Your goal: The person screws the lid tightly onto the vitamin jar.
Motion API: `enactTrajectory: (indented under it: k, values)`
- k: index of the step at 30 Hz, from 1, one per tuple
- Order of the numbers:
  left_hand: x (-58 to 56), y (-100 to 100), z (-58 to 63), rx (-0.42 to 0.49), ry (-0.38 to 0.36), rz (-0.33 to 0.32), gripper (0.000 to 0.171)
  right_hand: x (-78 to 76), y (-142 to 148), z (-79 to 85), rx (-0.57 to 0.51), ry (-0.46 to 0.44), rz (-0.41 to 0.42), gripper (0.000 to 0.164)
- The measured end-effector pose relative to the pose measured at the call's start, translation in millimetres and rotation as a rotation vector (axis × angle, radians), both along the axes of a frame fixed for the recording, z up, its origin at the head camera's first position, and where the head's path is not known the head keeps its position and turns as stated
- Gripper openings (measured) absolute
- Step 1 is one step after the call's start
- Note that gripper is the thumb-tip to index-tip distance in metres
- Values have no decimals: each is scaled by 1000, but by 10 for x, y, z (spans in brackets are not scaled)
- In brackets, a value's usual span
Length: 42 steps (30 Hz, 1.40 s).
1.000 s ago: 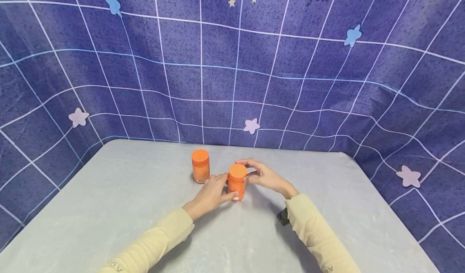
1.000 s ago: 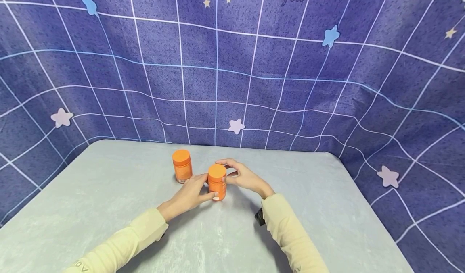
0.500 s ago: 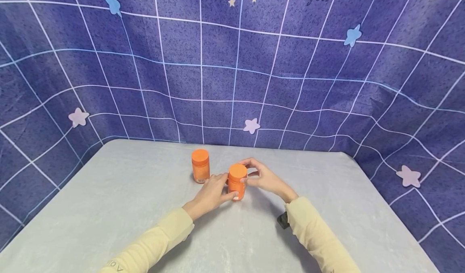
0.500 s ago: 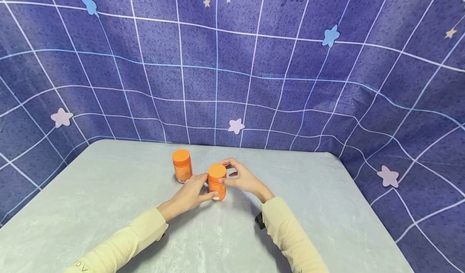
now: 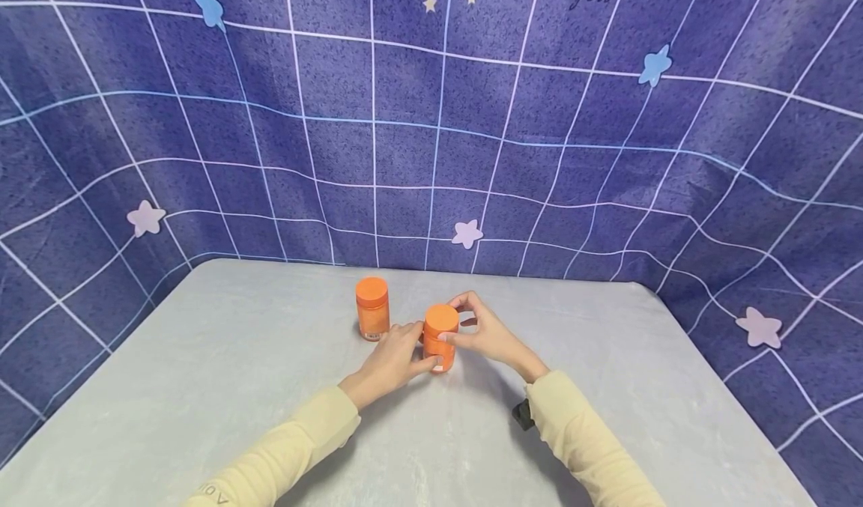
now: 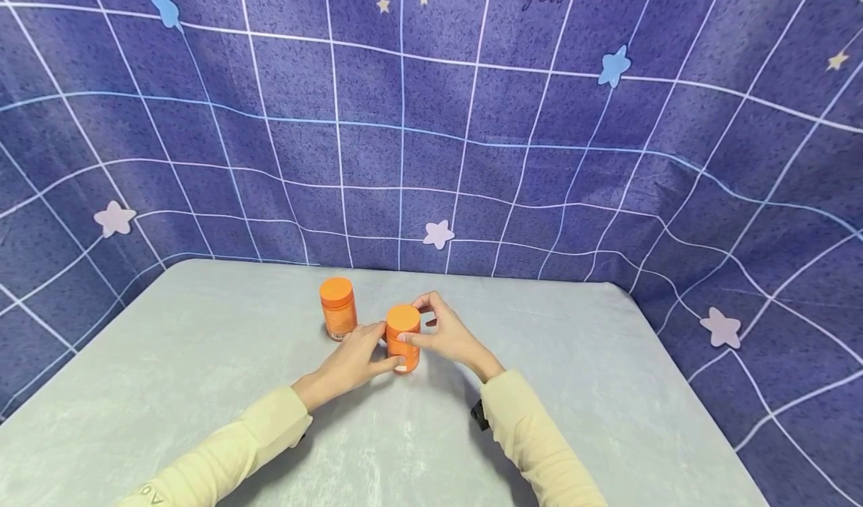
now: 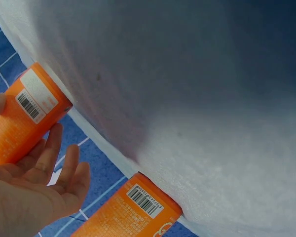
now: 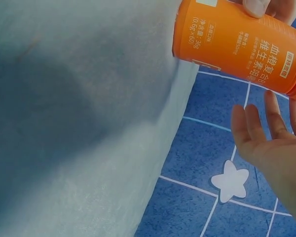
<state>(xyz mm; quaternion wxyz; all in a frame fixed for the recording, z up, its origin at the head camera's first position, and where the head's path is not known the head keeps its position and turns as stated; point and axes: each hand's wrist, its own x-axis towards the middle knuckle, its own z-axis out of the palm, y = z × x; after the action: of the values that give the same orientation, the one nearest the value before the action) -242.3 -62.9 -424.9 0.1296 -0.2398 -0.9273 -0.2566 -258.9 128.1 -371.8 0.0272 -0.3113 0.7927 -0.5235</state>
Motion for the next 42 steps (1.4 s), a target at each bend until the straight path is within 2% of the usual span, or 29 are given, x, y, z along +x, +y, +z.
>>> enactTrajectory:
  k: [7,14,20,24,33,37,42]
  values:
    - [-4,-2,1,4,-13,0,38,-25,17,-3,18,-1,26,44]
    - [0,-1,2,11,-28,-2,40,-245,87,-196,51,-31,82,55]
    - [10,-1,13,18,-42,-5,42,-290,139,-190,77,-51,163,56]
    - [15,-3,12,19,-54,-2,44,-285,164,-162,77,-74,189,55]
    - [16,-7,9,23,-63,-2,44,-158,141,-6,66,-63,192,52]
    - [18,-10,9,26,-65,-2,45,-220,141,-100,67,-27,164,47]
    - [16,-10,7,26,-53,-5,42,-258,110,-215,40,-12,88,46]
